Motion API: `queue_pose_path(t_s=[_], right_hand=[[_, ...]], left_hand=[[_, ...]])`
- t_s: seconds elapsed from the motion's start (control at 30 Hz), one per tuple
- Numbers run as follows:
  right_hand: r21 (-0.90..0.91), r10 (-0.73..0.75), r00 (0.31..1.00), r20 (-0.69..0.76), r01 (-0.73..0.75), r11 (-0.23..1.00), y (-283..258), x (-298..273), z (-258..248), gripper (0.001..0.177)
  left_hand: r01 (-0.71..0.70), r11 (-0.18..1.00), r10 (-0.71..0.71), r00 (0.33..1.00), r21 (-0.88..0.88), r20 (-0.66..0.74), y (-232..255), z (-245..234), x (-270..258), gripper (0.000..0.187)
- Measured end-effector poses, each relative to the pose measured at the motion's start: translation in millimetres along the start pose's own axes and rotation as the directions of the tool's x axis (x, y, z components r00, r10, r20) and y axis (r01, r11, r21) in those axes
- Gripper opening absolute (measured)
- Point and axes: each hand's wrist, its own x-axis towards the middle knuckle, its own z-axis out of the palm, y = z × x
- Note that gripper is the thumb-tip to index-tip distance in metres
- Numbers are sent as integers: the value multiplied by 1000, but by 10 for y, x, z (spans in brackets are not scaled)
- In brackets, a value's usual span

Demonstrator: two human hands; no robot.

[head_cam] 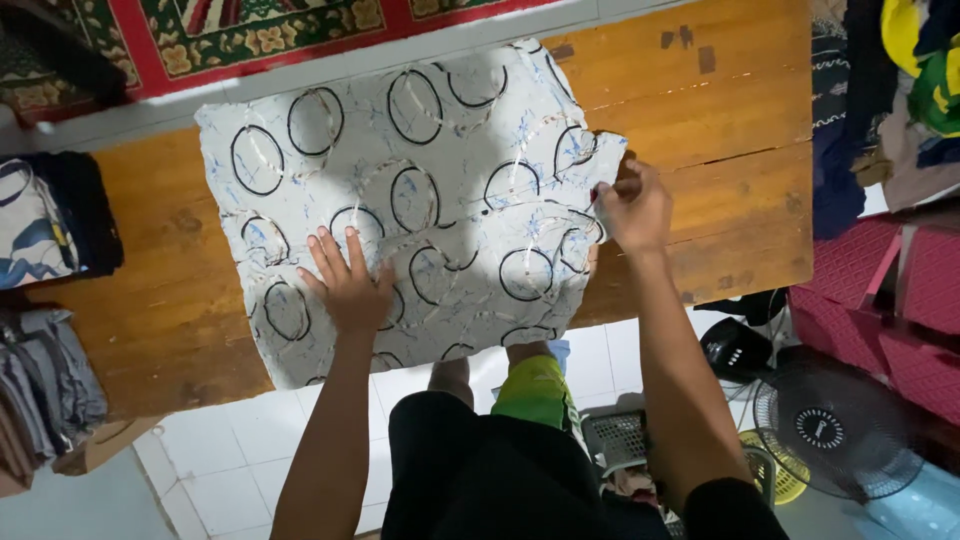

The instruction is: Folding a patterned shirt and a pair of grey pants on a wooden table and placing them on a stack.

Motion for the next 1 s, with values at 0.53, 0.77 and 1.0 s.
queue_pose_path(t_s=[0.53,0.77,1.0], right_hand=[[-213,-412,911,-21,399,892,316,-223,-31,29],[-566,-566,751,338,643,515,468,-756,498,46],[-494,-610,700,372,705,509,561,-778,397,61]], left_hand=[[-9,1000,13,992,-28,123,-151,-2,-34,84],[47,999,-48,999,-6,-20,-508,39,-543,71],[77,996,-78,997,-34,-23,-1042,-299,-798,74]])
